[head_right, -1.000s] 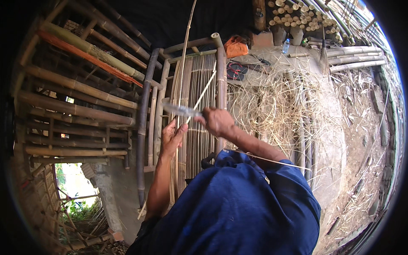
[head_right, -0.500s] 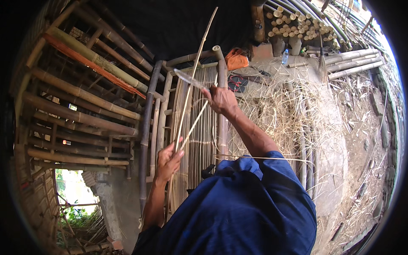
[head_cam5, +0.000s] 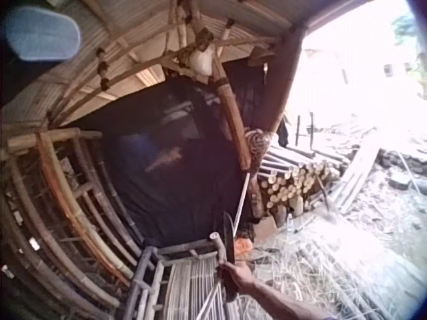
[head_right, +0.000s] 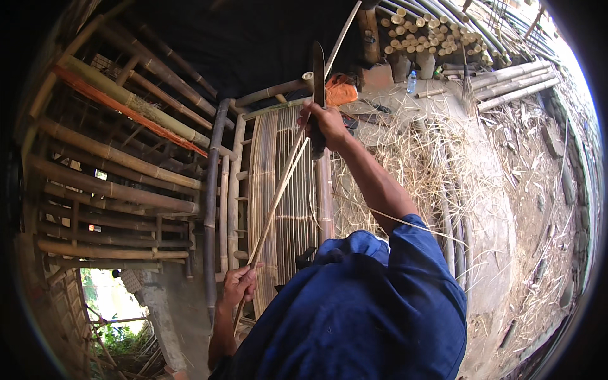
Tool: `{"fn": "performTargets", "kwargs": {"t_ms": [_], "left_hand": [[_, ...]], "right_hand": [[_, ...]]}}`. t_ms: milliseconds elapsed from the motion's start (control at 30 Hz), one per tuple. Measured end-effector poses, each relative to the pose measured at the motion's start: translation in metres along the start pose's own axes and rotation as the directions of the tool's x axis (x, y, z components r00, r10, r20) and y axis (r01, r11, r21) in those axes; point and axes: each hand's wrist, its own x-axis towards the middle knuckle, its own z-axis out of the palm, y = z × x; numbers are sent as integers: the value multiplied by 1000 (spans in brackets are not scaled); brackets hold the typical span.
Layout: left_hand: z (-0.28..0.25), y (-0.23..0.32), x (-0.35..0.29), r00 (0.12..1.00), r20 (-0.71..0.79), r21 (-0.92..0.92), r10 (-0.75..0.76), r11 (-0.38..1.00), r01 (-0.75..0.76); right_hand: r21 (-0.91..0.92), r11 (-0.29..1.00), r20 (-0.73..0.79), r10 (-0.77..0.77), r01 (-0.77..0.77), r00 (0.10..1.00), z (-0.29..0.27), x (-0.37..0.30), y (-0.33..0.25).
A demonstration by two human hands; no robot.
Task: The person uses a knife to shave thin strips from a long bamboo pole. They hold the pole with one hand and scrape the blade along its length to remove the outer layer, creating fine shavings that fall to the ground. The person occasionally adjusts their grip and the angle of the pole to continue the shaving process.
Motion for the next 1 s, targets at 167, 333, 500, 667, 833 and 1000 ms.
{"fn": "performTargets", "kwargs": {"t_ms": [167, 333, 500, 667, 833, 1000], "left_hand": [[-3, 7, 83, 910, -36, 312, 414, 869, -383], [19, 44, 152, 943, -134, -146, 306, 935, -324], [26, 41, 149, 934, -292, -175, 208, 948, -266], [40, 15, 124, 893, -268, 0, 363, 926, -376], [35, 24, 98, 892, -312, 3, 326, 940, -343], [34, 9, 53, 923, -269, -3, 276, 958, -288]], "right_hand": [[-123, 992, -50, -25, 19, 998, 31, -21, 42], [-446, 893, 89, -29, 66, 996, 74, -59, 52], [-909, 6, 408, -193, 417, 892, 42, -93, 51], [-994, 74, 69, -178, 83, 982, -3, -46, 35], [-938, -93, 345, -195, 333, 918, 10, -54, 47], [-993, 96, 35, -328, 70, 944, -32, 2, 13]]}}
